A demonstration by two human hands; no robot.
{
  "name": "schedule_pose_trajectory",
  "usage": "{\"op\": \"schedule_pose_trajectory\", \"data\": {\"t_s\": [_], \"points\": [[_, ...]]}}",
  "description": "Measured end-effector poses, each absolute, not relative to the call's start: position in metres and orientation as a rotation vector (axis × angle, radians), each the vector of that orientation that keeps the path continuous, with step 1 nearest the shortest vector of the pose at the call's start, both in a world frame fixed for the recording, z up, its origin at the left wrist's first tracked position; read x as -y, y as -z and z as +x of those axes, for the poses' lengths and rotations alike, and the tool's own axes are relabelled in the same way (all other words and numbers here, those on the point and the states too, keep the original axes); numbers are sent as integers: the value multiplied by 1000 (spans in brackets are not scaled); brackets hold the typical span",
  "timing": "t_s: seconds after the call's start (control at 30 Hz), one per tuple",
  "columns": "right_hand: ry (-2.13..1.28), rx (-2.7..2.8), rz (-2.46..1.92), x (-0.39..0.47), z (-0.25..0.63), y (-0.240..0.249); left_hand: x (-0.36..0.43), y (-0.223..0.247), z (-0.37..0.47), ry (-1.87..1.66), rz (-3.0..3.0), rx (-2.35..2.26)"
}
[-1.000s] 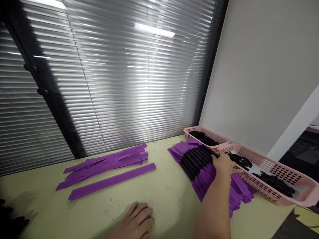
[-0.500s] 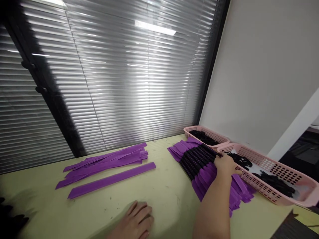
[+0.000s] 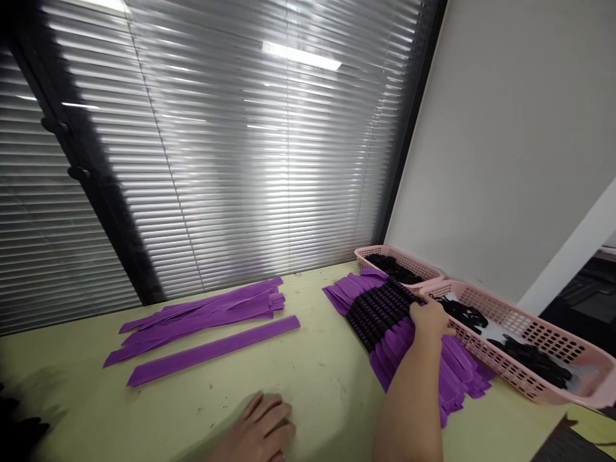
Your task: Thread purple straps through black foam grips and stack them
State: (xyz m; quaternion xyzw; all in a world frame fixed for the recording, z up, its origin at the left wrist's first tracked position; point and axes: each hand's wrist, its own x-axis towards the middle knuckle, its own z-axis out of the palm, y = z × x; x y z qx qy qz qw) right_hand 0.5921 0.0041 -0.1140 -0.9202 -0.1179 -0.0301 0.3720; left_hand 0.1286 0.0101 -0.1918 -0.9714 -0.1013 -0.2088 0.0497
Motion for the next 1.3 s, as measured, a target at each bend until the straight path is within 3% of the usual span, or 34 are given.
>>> {"op": "schedule_pose_trajectory", "data": {"t_s": [1.3], "points": [[172,228,-2273,14,589,98,-7,189,130,572,-3014,342]]}}
